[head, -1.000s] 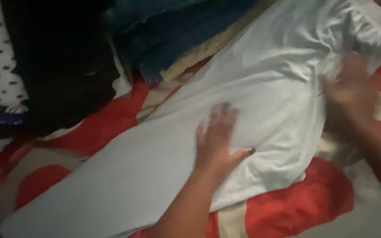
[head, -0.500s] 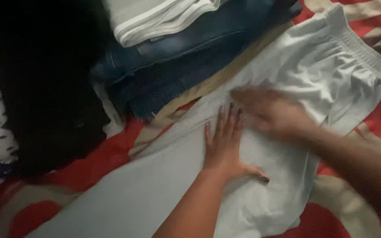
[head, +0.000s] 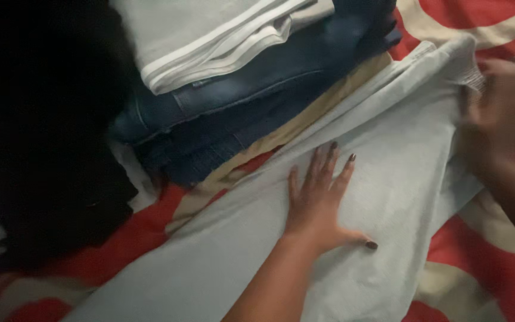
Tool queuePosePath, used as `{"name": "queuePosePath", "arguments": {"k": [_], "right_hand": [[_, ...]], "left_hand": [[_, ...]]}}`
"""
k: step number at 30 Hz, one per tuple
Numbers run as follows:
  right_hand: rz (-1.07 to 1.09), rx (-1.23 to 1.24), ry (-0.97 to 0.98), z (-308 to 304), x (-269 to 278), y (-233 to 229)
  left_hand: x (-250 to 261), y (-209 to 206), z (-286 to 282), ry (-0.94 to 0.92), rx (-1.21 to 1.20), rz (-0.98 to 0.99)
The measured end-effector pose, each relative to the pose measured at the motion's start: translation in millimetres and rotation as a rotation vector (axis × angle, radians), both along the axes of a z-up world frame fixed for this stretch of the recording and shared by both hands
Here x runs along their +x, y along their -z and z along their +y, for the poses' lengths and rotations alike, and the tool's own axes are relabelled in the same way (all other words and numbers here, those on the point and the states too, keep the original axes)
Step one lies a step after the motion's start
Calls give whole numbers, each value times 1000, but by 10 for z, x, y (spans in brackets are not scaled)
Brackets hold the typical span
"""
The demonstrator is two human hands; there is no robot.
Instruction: The person picks up several garments from a bed and folds them by hand into rectangular stacks.
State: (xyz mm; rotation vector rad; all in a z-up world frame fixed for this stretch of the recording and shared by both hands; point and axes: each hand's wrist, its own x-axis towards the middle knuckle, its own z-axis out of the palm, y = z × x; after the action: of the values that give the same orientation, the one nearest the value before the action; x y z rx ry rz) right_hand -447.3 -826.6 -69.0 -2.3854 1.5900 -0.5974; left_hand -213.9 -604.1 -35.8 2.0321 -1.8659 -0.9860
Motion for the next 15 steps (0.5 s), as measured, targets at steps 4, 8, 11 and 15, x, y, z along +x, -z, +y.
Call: {"name": "queuePosePath", "arguments": {"k": [4,8,11,15], "right_hand": [[-260,161,273,117,-21,-338],[38,-227,163,466,-325,-276],[-78,104,440,746,-492,-92],[9,634,380,890,-627,-84]], "left_hand": [[-166,-79,-120,57,39,-4],[-449,-103,94,59,-130,48],[-657,-118,195,73,-148,69],[-808,-118,234,61,-6,200]]}}
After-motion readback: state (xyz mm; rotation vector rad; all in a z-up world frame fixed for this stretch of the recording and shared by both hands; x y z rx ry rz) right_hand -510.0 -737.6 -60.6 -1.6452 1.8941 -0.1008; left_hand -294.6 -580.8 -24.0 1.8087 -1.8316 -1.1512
